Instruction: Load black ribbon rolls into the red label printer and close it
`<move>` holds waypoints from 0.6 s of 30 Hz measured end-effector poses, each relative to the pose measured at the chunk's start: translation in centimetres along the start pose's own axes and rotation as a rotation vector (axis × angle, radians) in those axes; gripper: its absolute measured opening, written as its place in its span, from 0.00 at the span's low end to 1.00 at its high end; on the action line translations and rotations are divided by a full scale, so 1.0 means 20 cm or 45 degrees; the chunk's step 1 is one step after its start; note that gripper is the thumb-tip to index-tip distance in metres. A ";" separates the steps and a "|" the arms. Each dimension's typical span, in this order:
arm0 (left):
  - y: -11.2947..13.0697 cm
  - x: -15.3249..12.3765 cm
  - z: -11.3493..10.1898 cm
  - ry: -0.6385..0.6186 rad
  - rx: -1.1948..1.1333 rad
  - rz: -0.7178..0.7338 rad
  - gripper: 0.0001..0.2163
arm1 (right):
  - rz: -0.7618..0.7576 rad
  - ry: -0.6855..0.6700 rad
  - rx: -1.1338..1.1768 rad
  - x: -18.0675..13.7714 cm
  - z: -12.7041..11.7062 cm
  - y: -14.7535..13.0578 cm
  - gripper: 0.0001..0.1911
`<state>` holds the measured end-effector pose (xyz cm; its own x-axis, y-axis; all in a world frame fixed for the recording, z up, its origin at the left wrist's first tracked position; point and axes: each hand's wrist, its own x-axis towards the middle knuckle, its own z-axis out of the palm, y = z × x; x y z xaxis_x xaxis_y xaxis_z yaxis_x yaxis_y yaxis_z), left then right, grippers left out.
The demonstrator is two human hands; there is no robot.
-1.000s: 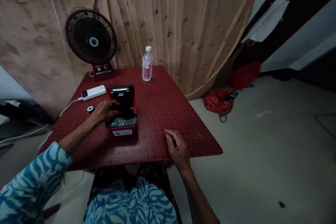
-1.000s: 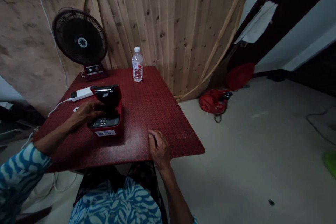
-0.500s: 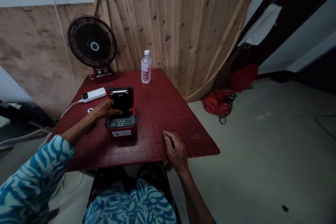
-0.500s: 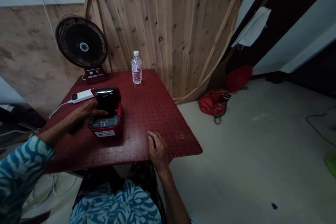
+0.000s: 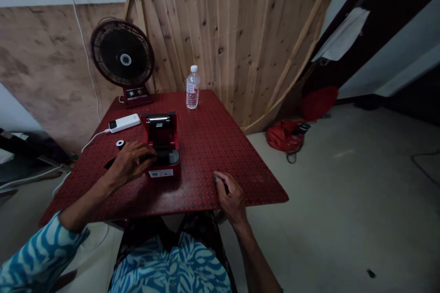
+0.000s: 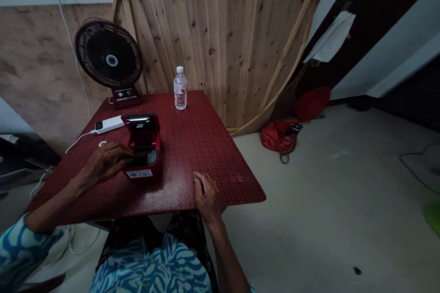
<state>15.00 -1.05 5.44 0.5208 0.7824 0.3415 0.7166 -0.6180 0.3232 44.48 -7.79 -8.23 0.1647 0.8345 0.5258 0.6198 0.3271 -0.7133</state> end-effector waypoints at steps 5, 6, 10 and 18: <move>0.00 -0.09 0.05 0.027 0.187 0.185 0.08 | 0.005 -0.045 0.100 0.03 0.01 -0.04 0.11; 0.00 -0.11 0.06 0.031 0.197 0.198 0.08 | 0.004 -0.065 0.144 0.06 0.02 -0.07 0.11; 0.02 -0.15 0.07 0.071 0.200 0.215 0.09 | 0.017 -0.146 0.390 0.27 0.12 -0.19 0.13; 0.04 -0.18 0.10 0.137 0.227 0.204 0.09 | 0.248 -0.251 0.747 0.90 0.51 -0.33 0.22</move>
<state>14.70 -4.17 2.77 0.5885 0.6571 0.4711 0.7045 -0.7026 0.1001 35.55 9.64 1.23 0.0531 0.9505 0.3061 0.0617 0.3029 -0.9510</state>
